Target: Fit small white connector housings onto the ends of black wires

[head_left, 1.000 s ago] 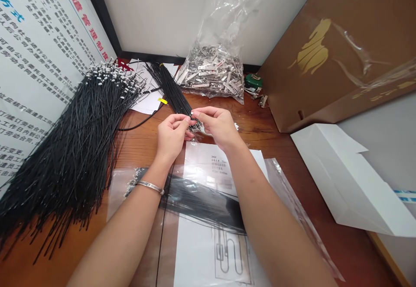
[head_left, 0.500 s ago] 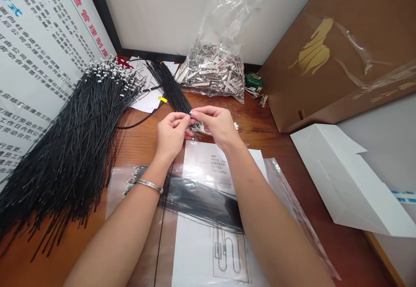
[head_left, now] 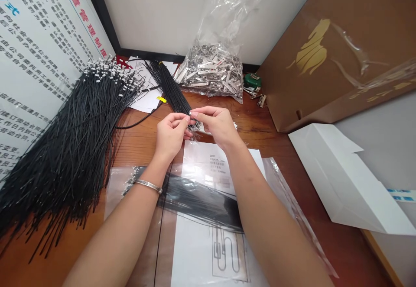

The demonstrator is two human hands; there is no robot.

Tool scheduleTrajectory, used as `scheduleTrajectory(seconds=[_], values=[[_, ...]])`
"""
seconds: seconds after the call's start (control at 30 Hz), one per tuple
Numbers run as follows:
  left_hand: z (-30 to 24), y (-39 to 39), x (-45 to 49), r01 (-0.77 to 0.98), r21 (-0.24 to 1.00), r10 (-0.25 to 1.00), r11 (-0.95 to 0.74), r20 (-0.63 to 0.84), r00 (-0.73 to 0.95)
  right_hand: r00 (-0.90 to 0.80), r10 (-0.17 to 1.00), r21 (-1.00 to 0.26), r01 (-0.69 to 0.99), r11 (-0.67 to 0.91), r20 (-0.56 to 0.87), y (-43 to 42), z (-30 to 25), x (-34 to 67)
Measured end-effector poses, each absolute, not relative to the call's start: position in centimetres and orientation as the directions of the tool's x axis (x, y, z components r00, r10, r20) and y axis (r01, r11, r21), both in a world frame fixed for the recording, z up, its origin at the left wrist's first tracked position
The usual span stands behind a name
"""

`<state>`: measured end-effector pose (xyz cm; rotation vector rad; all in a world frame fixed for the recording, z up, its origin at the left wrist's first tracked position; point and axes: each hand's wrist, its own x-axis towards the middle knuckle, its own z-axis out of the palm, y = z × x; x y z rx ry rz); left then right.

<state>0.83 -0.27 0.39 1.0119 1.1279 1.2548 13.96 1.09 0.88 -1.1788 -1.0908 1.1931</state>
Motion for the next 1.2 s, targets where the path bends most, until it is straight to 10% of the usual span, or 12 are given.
scheduleTrajectory(seconds=[1.2], values=[[0.38, -0.39, 0.72, -0.178, 0.981, 0.997, 0.073, -0.078, -0.020, 0.059, 0.996, -0.997, 0.011, 0.073, 0.073, 0.83, 1.31, 13.97]])
